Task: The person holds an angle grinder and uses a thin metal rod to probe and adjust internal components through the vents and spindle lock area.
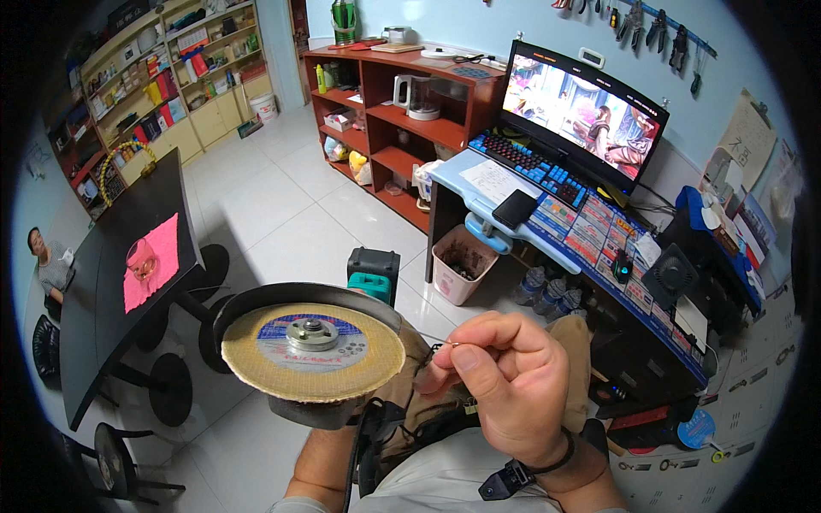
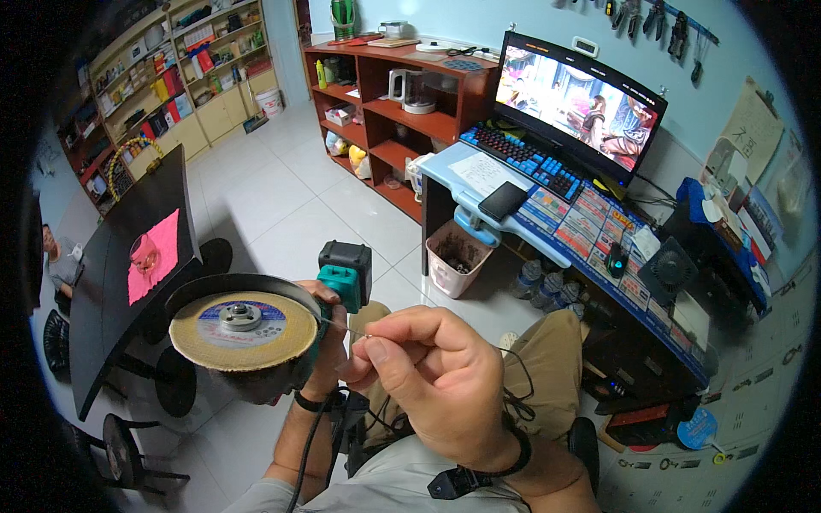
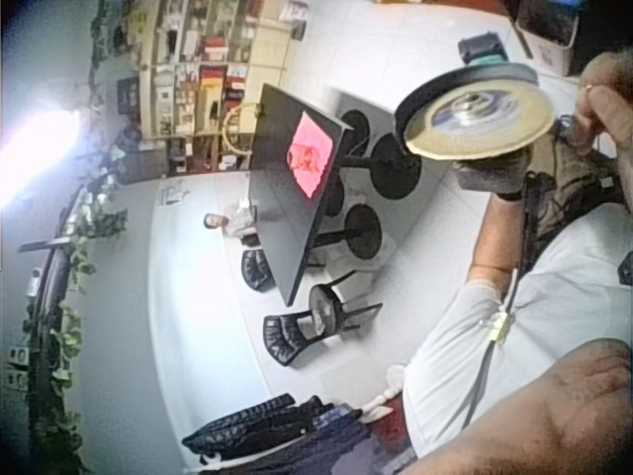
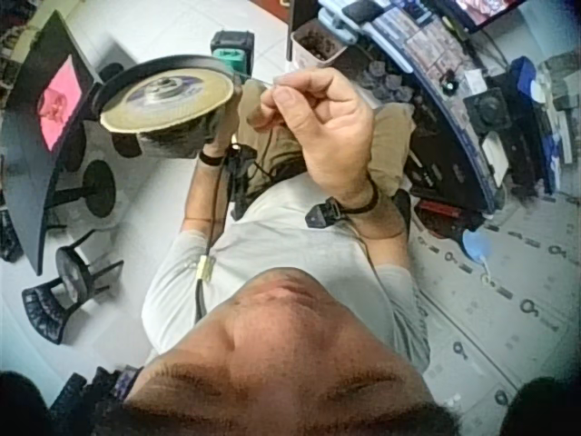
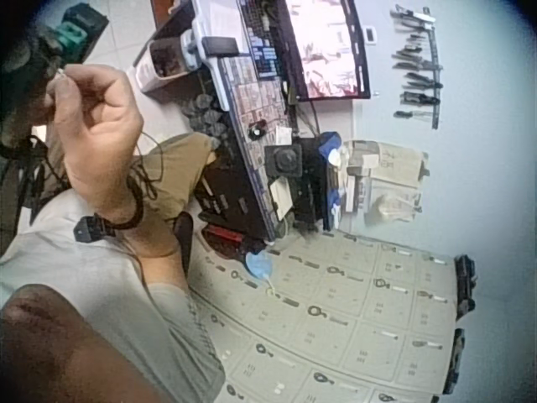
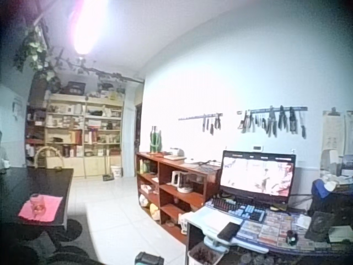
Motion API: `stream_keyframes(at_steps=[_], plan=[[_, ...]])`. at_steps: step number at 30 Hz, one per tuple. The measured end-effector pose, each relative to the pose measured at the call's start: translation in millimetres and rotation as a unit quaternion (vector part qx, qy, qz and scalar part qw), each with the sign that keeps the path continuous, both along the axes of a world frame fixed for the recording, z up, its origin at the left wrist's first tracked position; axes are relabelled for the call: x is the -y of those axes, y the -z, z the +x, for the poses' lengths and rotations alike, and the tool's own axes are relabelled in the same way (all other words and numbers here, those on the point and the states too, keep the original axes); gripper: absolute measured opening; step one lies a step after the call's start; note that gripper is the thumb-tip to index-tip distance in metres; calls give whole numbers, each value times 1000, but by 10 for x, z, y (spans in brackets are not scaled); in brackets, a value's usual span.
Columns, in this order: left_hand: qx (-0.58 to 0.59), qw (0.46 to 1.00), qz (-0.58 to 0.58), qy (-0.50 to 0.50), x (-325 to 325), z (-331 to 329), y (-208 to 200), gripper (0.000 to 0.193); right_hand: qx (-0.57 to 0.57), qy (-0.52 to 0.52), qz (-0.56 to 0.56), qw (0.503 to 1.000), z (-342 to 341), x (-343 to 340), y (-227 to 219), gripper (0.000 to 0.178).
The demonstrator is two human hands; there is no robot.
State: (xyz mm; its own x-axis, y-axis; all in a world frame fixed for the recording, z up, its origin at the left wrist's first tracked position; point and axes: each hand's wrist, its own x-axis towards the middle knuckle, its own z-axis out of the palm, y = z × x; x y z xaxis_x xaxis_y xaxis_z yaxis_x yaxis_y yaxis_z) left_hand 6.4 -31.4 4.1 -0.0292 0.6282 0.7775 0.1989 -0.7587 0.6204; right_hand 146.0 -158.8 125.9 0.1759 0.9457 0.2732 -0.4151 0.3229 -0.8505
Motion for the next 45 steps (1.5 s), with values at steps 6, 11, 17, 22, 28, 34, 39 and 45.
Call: stream_keyframes(at_steps=[6,11,17,22,28,34,39,45], plan=[[30,999,-20,40,-8,6,88,26,77,49,49,995,-53,19,21,15],[126,972,-126,155,46,-122,267,21,171,103,113,973,-40,-26,25,14],[374,827,-312,281,195,-10,535,14,151,78,127,977,-17,-61,4,14],[171,949,-219,151,211,36,476,16,262,181,139,938,-5,-90,39,19],[293,850,-292,326,199,-3,524,33,382,262,165,870,20,-117,35,23],[144,930,-225,253,139,-73,270,45,303,250,185,901,-15,-189,47,23],[175,924,-134,314,70,-66,326,33,326,250,204,889,14,-220,55,23],[12,986,-76,149,96,-91,275,18,349,266,205,875,69,-278,87,22]])
